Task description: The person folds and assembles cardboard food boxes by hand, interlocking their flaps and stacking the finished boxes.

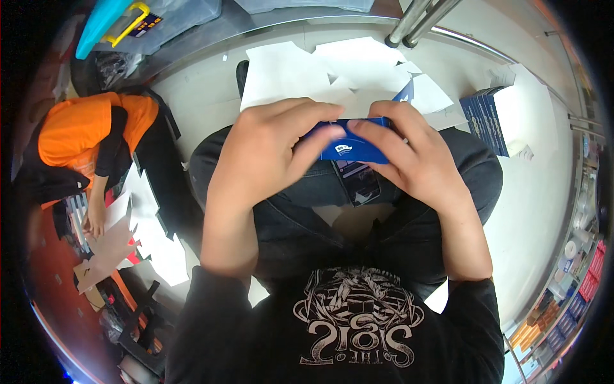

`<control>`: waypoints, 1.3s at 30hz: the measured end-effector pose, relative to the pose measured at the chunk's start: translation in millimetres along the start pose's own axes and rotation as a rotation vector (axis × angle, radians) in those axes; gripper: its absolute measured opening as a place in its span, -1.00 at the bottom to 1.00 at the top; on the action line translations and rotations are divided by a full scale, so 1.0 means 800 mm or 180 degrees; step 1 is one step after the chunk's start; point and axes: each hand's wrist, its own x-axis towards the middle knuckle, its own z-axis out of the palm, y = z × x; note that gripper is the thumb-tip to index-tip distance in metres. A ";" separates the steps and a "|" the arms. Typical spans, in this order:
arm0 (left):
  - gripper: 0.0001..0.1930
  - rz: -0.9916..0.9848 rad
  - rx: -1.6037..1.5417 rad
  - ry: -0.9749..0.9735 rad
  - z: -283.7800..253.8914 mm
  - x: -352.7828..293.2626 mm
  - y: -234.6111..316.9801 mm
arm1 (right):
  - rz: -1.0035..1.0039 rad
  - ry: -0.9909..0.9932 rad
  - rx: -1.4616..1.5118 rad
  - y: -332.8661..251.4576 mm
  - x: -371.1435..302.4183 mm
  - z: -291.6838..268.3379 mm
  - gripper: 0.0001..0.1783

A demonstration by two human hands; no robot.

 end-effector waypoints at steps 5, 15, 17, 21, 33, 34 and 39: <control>0.12 -0.0176 0.0091 0.0048 0.030 0.012 0.034 | 0.0084 0.0427 0.0368 0.011 -0.001 0.019 -0.23; -0.16 -0.0613 -0.2060 0.0842 -0.011 0.001 -0.027 | 0.1535 0.2212 0.1314 0.097 -0.044 -0.027 -0.06; -0.13 -0.0575 -0.2354 0.0651 -0.009 0.005 -0.019 | 0.1356 0.2231 0.1746 0.098 -0.052 -0.020 -0.13; -0.07 -0.1104 -0.2712 0.0095 -0.001 0.008 -0.020 | 0.0485 0.2363 0.2360 0.082 -0.046 -0.015 -0.54; -0.25 0.0478 -0.2015 0.0349 0.058 0.015 -0.022 | 0.0348 0.1453 0.0566 0.031 -0.013 -0.027 -0.72; -0.33 0.0429 -0.2213 0.0337 0.064 0.013 -0.016 | 0.0343 0.1455 0.0569 0.034 -0.014 -0.019 -0.72; -0.50 0.0595 -0.2676 0.0881 0.071 0.015 -0.001 | 0.0201 0.1261 -0.0284 0.021 0.005 -0.028 -0.19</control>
